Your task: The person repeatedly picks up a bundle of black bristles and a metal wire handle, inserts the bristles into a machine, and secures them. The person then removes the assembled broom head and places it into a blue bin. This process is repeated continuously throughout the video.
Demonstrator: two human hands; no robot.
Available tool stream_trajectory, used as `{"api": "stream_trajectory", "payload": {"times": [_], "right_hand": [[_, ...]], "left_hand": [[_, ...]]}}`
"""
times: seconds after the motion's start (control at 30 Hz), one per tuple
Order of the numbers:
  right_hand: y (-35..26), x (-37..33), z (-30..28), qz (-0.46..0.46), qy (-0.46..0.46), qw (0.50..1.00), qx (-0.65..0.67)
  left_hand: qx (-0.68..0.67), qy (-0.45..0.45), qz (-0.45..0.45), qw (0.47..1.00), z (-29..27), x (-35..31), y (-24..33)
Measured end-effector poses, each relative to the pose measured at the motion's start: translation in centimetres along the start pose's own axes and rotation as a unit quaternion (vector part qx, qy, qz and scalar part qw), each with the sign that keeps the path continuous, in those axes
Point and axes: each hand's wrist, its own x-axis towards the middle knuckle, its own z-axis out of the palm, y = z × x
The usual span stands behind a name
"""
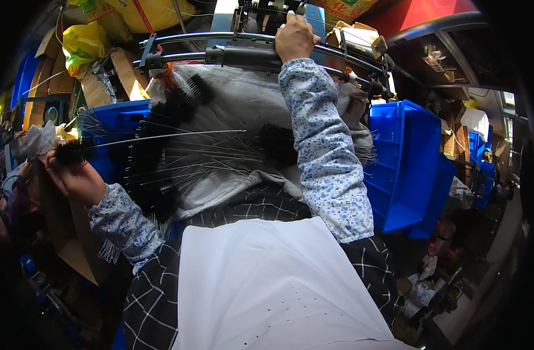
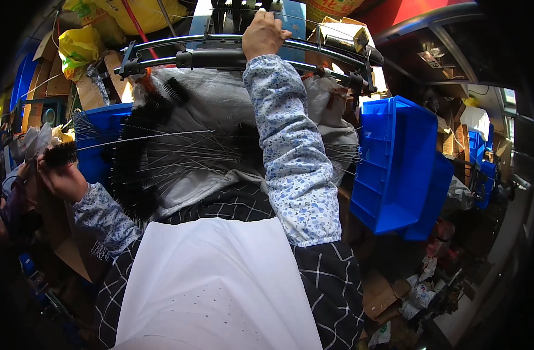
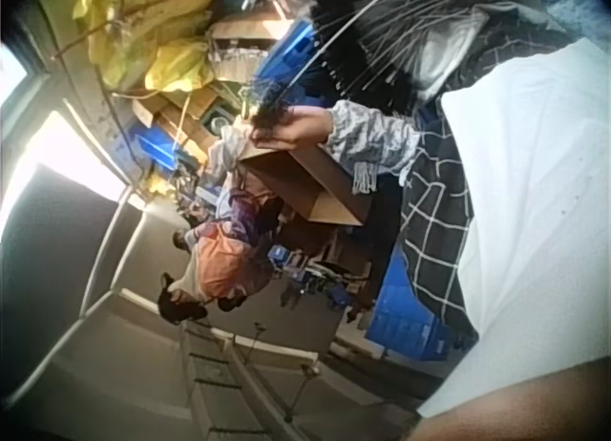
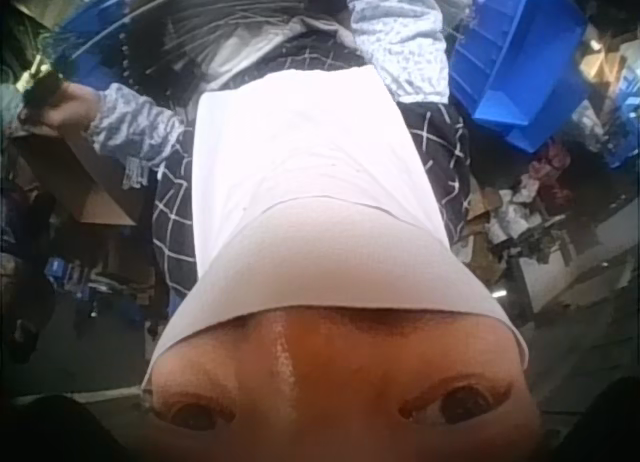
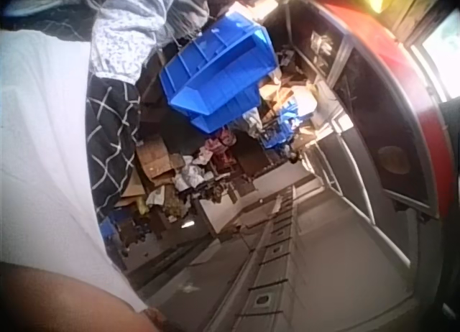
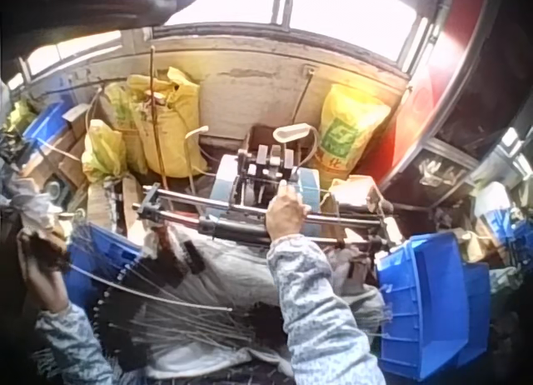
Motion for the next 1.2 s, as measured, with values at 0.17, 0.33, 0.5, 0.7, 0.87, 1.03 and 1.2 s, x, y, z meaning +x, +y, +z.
{"api": "stream_trajectory", "payload": {"times": [0.17, 0.33, 0.5, 0.7, 0.87, 1.03, 1.2], "right_hand": [[0.7, -0.5, 0.6, -0.016, 0.022, 1.0, -0.01], [4.7, 0.0, 1.5, -0.049, 0.069, 0.996, -0.004], [9.3, 0.5, -1.2, -0.046, 0.018, 0.999, -0.014], [13.9, 3.5, -3.0, 0.023, 0.037, 0.997, -0.058], [15.9, 4.5, -5.7, -0.059, -0.099, 0.973, -0.202], [15.8, -1.1, -13.6, -0.031, -0.278, 0.953, 0.114], [8.2, -7.7, -15.4, -0.226, -0.38, 0.875, 0.196]], "left_hand": [[-0.333, 0.015, -0.197, 0.922, 1.3, -0.7, 1.4], [-0.433, 0.019, -0.239, 0.869, 1.4, -1.6, 0.3], [-0.182, 0.003, -0.149, 0.972, 1.5, -1.6, 0.6], [-0.537, -0.038, -0.388, 0.748, 4.1, -1.7, 4.8], [-0.58, -0.164, -0.393, 0.695, 6.0, -2.7, 7.8], [-0.577, -0.212, -0.408, 0.675, 7.2, -3.8, 8.9], [-0.63, -0.287, -0.415, 0.59, 8.7, -5.3, 14.3]]}}
